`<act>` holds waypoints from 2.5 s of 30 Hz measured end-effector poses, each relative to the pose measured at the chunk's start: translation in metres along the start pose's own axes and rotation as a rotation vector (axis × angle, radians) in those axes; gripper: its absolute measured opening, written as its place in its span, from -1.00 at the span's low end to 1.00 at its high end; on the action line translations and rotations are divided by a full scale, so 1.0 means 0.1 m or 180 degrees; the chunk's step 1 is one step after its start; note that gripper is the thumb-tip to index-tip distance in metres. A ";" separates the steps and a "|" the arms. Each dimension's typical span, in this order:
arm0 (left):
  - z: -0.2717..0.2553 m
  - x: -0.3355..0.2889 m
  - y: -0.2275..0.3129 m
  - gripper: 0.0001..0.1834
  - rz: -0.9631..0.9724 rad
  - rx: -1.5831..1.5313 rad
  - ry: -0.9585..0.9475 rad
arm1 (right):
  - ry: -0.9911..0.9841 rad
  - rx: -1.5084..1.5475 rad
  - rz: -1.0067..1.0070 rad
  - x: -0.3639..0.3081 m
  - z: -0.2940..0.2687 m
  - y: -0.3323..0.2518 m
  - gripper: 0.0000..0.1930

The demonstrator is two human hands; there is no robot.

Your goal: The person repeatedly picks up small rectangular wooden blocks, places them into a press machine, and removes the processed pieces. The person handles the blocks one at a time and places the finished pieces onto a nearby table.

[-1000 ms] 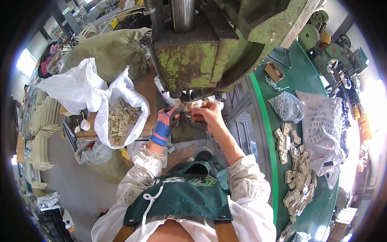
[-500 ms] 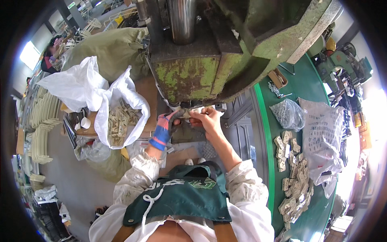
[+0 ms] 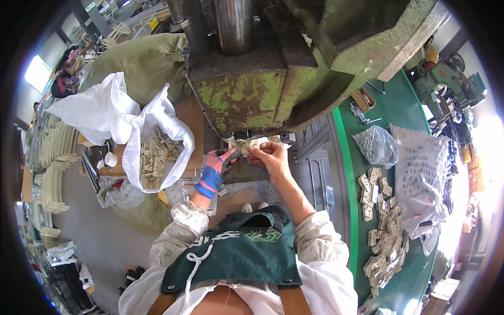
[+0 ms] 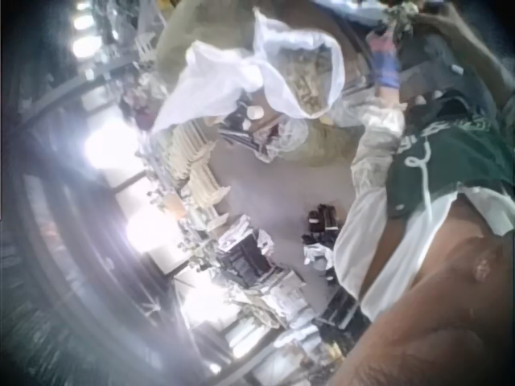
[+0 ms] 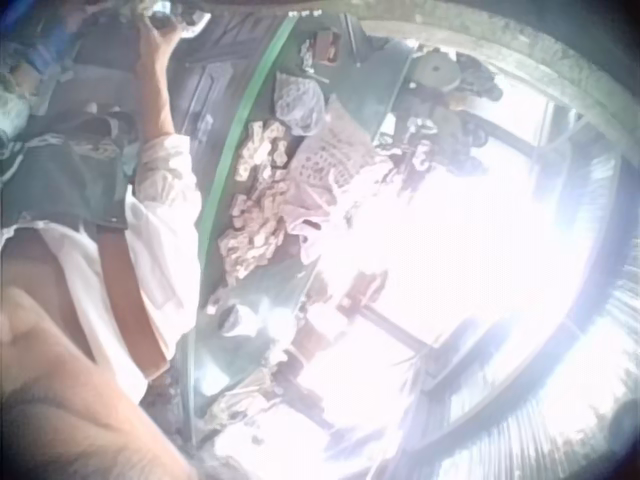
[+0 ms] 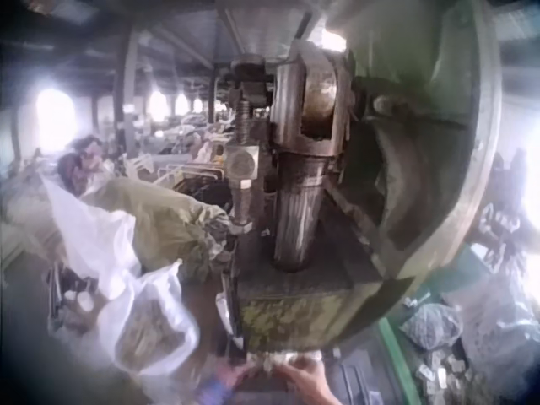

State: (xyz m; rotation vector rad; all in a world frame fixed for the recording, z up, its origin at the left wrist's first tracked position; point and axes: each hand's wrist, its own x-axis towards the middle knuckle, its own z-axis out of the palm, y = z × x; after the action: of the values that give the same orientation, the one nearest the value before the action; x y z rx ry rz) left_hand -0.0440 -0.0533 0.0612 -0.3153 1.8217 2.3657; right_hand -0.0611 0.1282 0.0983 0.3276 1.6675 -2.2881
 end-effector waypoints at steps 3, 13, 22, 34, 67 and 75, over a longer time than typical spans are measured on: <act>-0.03 0.05 -0.16 -0.77 0.0099 -0.0036 0.0113 | 0.0119 -0.0348 -0.0505 -0.06 0.00 -0.02 -0.82; 0.07 0.06 -0.05 -0.78 -0.0140 -0.0356 0.0118 | -0.0182 -0.0448 -0.0533 0.03 -0.25 -0.02 -0.83; -0.07 0.22 -0.17 -0.82 -0.0316 -0.0555 0.0030 | -0.0128 -0.0244 -0.0413 0.05 -0.23 -0.01 -0.81; 0.08 0.09 0.04 -0.81 0.0338 -0.0326 0.0038 | -0.0160 -0.0152 -0.0581 -0.11 -0.16 -0.21 -0.77; -0.06 0.20 -0.16 -0.73 -0.0477 -0.0321 -0.0079 | -0.0476 -0.0594 -0.0139 0.05 -0.33 -0.20 -0.74; -0.05 0.22 -0.20 -0.76 -0.0294 -0.0647 -0.0176 | -0.0447 -0.0604 -0.0244 0.06 -0.32 -0.19 -0.74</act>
State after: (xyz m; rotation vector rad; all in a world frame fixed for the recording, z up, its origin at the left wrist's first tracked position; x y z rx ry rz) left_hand -0.0605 -0.0535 0.0353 -0.3444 1.5117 2.4725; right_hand -0.0734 0.1634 0.1038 0.0609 1.8341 -2.1282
